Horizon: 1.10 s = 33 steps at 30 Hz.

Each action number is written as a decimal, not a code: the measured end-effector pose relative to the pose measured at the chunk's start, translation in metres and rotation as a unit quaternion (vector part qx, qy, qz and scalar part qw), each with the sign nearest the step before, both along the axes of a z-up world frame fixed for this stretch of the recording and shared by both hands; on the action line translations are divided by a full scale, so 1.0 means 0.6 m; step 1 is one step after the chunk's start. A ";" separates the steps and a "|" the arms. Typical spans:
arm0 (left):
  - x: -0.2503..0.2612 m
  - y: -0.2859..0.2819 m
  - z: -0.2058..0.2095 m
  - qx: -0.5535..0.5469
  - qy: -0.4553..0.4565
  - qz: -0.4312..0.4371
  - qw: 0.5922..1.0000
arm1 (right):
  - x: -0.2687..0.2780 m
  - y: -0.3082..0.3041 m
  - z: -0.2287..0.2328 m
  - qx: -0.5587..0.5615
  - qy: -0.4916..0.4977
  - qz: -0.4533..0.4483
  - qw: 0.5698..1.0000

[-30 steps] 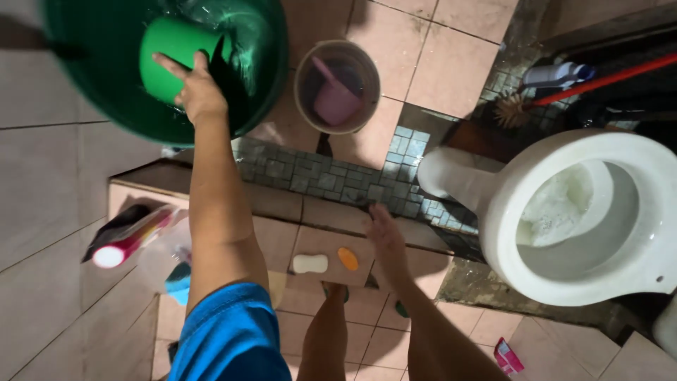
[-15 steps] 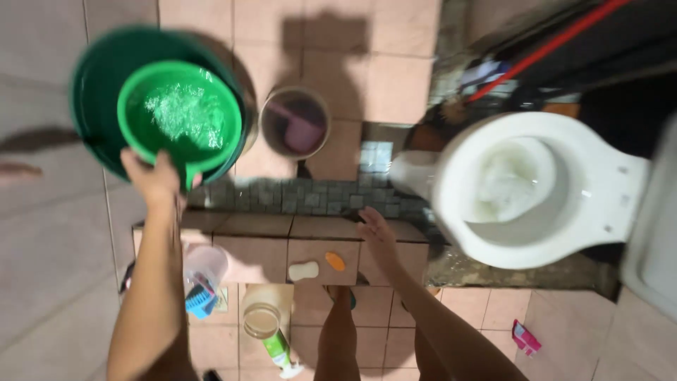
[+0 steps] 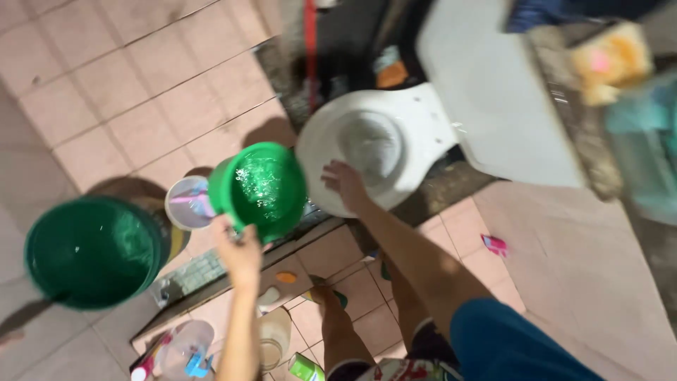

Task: Scrubbing the floor and cleaning the toilet area with water and a brush.

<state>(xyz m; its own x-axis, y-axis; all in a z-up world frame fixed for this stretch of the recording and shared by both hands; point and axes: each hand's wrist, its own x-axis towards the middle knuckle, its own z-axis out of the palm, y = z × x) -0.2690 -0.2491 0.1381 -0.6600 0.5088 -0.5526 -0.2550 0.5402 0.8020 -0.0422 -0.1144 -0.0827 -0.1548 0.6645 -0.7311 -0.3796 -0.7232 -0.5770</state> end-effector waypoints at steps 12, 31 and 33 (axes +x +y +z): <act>0.488 0.288 0.082 0.349 0.294 -0.241 0.856 | 0.493 0.245 0.128 0.299 -0.470 0.264 0.787; 0.446 0.402 -0.092 0.079 0.323 -0.083 0.939 | 0.429 0.353 0.042 0.155 -0.166 0.042 0.973; 0.463 0.462 -0.069 0.120 0.342 -0.076 0.929 | 0.406 0.399 0.064 0.161 -0.195 0.093 0.963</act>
<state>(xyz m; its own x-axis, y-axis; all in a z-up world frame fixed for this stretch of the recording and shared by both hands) 0.0085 0.0280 0.0964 -0.7257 0.6789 0.1114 0.4234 0.3131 0.8501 0.2014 0.1253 -0.0441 -0.0481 0.8533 -0.5192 0.0298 -0.5183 -0.8547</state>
